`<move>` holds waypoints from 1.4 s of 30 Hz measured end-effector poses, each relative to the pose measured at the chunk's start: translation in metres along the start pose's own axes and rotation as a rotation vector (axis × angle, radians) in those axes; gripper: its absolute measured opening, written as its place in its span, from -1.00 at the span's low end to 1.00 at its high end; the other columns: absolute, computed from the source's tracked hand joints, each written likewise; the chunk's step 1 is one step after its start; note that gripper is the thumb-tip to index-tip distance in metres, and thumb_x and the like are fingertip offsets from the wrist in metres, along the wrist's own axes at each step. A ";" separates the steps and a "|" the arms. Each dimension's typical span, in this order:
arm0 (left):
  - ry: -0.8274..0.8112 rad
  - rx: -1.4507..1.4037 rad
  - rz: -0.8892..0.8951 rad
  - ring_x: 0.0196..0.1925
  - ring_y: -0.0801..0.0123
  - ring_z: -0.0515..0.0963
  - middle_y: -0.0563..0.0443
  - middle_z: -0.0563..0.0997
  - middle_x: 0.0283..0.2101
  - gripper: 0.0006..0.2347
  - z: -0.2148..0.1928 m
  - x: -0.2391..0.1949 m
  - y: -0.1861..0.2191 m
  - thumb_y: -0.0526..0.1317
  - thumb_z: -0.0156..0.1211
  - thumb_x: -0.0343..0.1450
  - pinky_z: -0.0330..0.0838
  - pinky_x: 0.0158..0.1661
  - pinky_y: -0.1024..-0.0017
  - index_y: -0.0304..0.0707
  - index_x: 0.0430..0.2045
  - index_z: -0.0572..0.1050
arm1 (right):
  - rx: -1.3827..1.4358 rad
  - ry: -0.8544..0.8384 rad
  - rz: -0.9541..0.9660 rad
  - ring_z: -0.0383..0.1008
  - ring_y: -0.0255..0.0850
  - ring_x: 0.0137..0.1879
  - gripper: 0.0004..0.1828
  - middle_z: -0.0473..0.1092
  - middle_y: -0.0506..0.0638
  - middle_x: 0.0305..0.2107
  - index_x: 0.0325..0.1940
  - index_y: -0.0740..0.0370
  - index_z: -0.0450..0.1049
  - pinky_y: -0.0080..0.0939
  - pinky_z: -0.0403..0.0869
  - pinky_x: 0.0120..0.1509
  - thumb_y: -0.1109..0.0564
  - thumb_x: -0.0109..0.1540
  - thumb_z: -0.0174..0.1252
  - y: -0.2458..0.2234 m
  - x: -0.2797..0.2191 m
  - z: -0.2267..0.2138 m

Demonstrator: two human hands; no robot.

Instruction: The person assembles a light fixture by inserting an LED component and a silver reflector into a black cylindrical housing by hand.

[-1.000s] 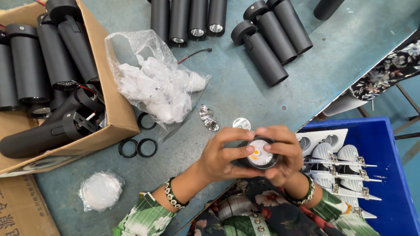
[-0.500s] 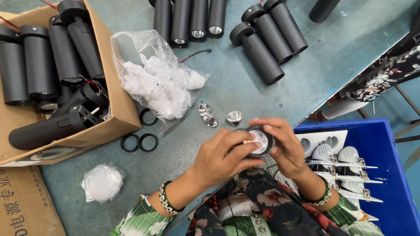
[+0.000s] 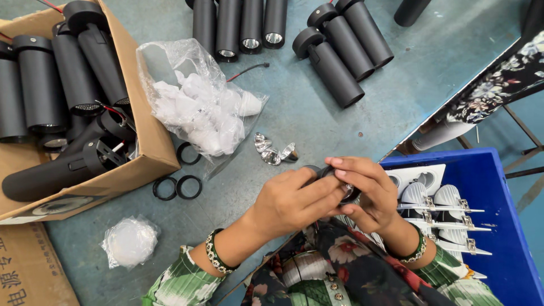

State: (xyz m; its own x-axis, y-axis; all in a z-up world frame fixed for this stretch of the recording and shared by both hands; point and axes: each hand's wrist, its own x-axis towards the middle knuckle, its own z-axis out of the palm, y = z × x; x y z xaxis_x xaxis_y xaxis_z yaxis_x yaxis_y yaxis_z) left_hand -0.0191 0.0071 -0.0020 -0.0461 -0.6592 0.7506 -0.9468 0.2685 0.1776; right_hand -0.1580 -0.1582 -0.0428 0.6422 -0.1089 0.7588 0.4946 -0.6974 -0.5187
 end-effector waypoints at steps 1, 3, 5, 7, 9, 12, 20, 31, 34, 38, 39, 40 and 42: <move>0.007 -0.013 -0.005 -0.26 0.38 0.50 0.16 0.55 -0.01 -0.77 0.000 0.000 -0.001 -0.11 0.37 0.43 0.45 -0.31 0.43 -0.20 -0.13 0.60 | 0.030 0.022 -0.003 0.54 0.13 0.18 -0.43 0.39 0.28 0.06 0.15 0.43 0.39 0.00 0.55 0.22 -0.19 0.43 0.03 -0.001 0.002 0.000; -0.004 -0.018 -0.004 -0.27 0.39 0.49 0.18 0.54 -0.05 -0.80 0.001 0.001 -0.002 -0.09 0.37 0.42 0.46 -0.31 0.45 -0.15 -0.20 0.58 | 0.085 0.066 -0.013 0.55 0.09 0.14 -0.38 0.40 0.26 0.02 0.09 0.45 0.42 -0.03 0.55 0.20 -0.25 0.41 0.00 -0.002 0.007 0.002; -0.002 -0.023 -0.011 -0.27 0.40 0.49 0.20 0.53 -0.08 -0.83 0.003 0.000 -0.001 -0.10 0.38 0.43 0.47 -0.30 0.46 -0.11 -0.27 0.56 | 0.061 0.073 0.013 0.58 0.07 0.13 -0.37 0.42 0.19 0.00 0.08 0.43 0.44 -0.08 0.58 0.16 -0.27 0.39 0.03 -0.003 0.009 0.003; 0.009 -0.019 -0.012 -0.26 0.42 0.48 0.22 0.53 -0.10 -0.85 0.004 0.000 -0.003 -0.12 0.40 0.45 0.47 -0.29 0.48 -0.09 -0.31 0.54 | 0.040 0.074 0.004 0.59 0.08 0.10 -0.42 0.42 0.17 -0.03 0.08 0.41 0.44 -0.07 0.59 0.12 -0.22 0.38 0.07 -0.002 0.010 0.004; 0.013 -0.049 -0.009 -0.25 0.40 0.50 0.20 0.54 -0.06 -0.85 0.003 -0.002 -0.005 -0.13 0.39 0.43 0.47 -0.28 0.47 -0.10 -0.28 0.55 | 0.024 0.065 -0.036 0.57 0.13 0.05 -0.54 0.42 0.21 -0.06 0.07 0.40 0.42 -0.01 0.59 0.09 -0.09 0.37 0.10 -0.001 0.012 0.007; 0.007 -0.083 -0.025 -0.27 0.40 0.48 0.21 0.54 -0.06 -0.82 0.006 -0.007 -0.008 -0.10 0.41 0.41 0.44 -0.30 0.44 -0.08 -0.23 0.57 | 0.178 0.108 -0.015 0.55 0.13 0.04 -0.59 0.40 0.23 -0.02 0.14 0.31 0.21 0.03 0.60 0.11 0.00 0.41 0.18 0.001 0.011 0.013; 0.230 -0.182 0.101 0.14 0.08 0.54 0.13 0.38 0.14 -0.62 0.036 -0.025 -0.024 -0.07 0.48 0.45 0.57 0.12 0.18 -0.09 0.04 0.42 | 0.102 0.097 -0.192 0.54 0.26 0.07 -0.50 0.39 0.18 0.08 0.10 0.21 0.28 0.12 0.57 0.07 -0.25 0.37 0.03 0.035 -0.015 0.014; 0.261 -0.208 0.194 0.11 -0.06 0.62 0.04 0.38 0.06 -0.65 0.051 -0.034 -0.036 -0.18 0.43 0.48 0.72 -0.09 0.24 -0.12 -0.01 0.32 | 0.155 0.118 -0.324 0.46 0.19 0.08 -0.53 0.38 0.13 0.09 -0.03 0.20 0.38 0.10 0.61 -0.03 -0.26 0.37 0.07 0.056 -0.022 0.027; 0.254 -0.222 0.206 0.11 -0.12 0.62 0.02 0.37 0.06 -0.66 0.055 -0.038 -0.038 -0.27 0.43 0.49 0.72 -0.10 0.23 -0.17 -0.01 0.33 | 0.190 0.138 -0.316 0.46 0.19 0.08 -0.54 0.38 0.12 0.09 -0.03 0.20 0.38 0.11 0.60 -0.01 -0.26 0.38 0.06 0.054 -0.022 0.031; 0.227 -0.256 0.141 0.09 -0.09 0.63 0.04 0.39 0.04 -0.63 0.054 -0.038 -0.035 -0.23 0.46 0.44 0.71 -0.11 0.25 -0.11 0.00 0.35 | 0.128 0.114 -0.264 0.48 0.20 0.10 -0.57 0.37 0.15 0.09 0.00 0.18 0.39 0.09 0.57 0.04 -0.23 0.38 0.07 0.048 -0.021 0.026; 0.235 -0.298 0.116 0.11 -0.08 0.62 0.04 0.39 0.04 -0.61 0.052 -0.036 -0.034 -0.19 0.48 0.44 0.69 -0.09 0.25 -0.09 0.02 0.34 | 0.097 0.098 -0.234 0.49 0.20 0.11 -0.58 0.37 0.16 0.10 0.02 0.17 0.39 0.09 0.56 0.05 -0.22 0.38 0.07 0.046 -0.021 0.023; 0.242 -0.336 0.092 0.12 -0.08 0.60 0.03 0.38 0.03 -0.59 0.050 -0.034 -0.033 -0.16 0.50 0.44 0.67 -0.07 0.26 -0.07 0.05 0.34 | 0.103 0.105 -0.214 0.50 0.20 0.13 -0.59 0.37 0.17 0.11 0.05 0.17 0.39 0.09 0.57 0.09 -0.21 0.38 0.09 0.044 -0.021 0.023; 0.259 -0.478 -0.033 0.16 0.00 0.54 -0.07 0.32 0.06 -0.59 0.043 -0.030 -0.023 -0.09 0.45 0.45 0.58 0.04 0.23 -0.09 0.04 0.32 | 0.122 0.118 -0.171 0.51 0.18 0.15 -0.59 0.38 0.20 0.13 0.11 0.16 0.37 0.08 0.58 0.15 -0.18 0.38 0.12 0.039 -0.020 0.024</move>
State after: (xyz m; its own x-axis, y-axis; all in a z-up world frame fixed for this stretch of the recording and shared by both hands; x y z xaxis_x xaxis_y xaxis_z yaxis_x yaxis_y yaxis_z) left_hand -0.0092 -0.0091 -0.0559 0.1182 -0.4945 0.8611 -0.6935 0.5795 0.4280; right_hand -0.1377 -0.1659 -0.0878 0.4740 -0.0839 0.8765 0.6619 -0.6226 -0.4175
